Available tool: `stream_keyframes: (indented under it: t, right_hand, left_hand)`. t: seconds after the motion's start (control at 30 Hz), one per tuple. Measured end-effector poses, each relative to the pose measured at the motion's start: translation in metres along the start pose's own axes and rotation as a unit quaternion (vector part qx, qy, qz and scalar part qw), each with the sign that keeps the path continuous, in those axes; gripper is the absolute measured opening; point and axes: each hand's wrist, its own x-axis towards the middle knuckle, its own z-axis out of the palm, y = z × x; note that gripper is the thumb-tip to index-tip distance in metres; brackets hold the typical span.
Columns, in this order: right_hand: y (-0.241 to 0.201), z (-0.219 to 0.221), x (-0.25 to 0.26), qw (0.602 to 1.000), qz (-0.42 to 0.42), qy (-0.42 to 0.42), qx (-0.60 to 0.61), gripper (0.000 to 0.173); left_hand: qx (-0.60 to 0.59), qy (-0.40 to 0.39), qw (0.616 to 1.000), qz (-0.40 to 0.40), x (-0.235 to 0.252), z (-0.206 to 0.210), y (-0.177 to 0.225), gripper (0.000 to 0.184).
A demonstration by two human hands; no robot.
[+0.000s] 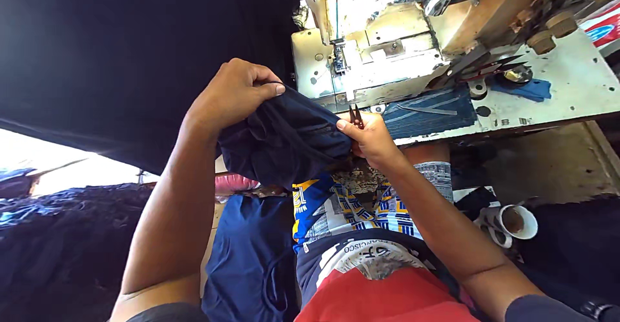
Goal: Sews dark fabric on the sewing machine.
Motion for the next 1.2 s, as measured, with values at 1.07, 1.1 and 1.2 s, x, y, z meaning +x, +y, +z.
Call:
stream_keyframes:
  t: [1.07, 1.1, 1.2]
  right_hand:
    - [-0.028, 0.037, 0.034, 0.953, -0.212, 0.022, -0.213, 0.015]
    - [-0.031, 0.039, 0.036, 0.953, -0.217, 0.022, -0.21, 0.015]
    - [-0.039, 0.044, 0.041, 0.953, -0.236, 0.02, -0.189, 0.013]
  left_hand:
    - [-0.176, -0.013, 0.975, 0.133, -0.009, 0.015, -0.001, 0.022]
    - [-0.166, -0.018, 0.977, 0.132, -0.008, 0.016, 0.0, 0.02]
    - [-0.128, -0.033, 0.984, 0.116, -0.008, 0.016, 0.007, 0.03]
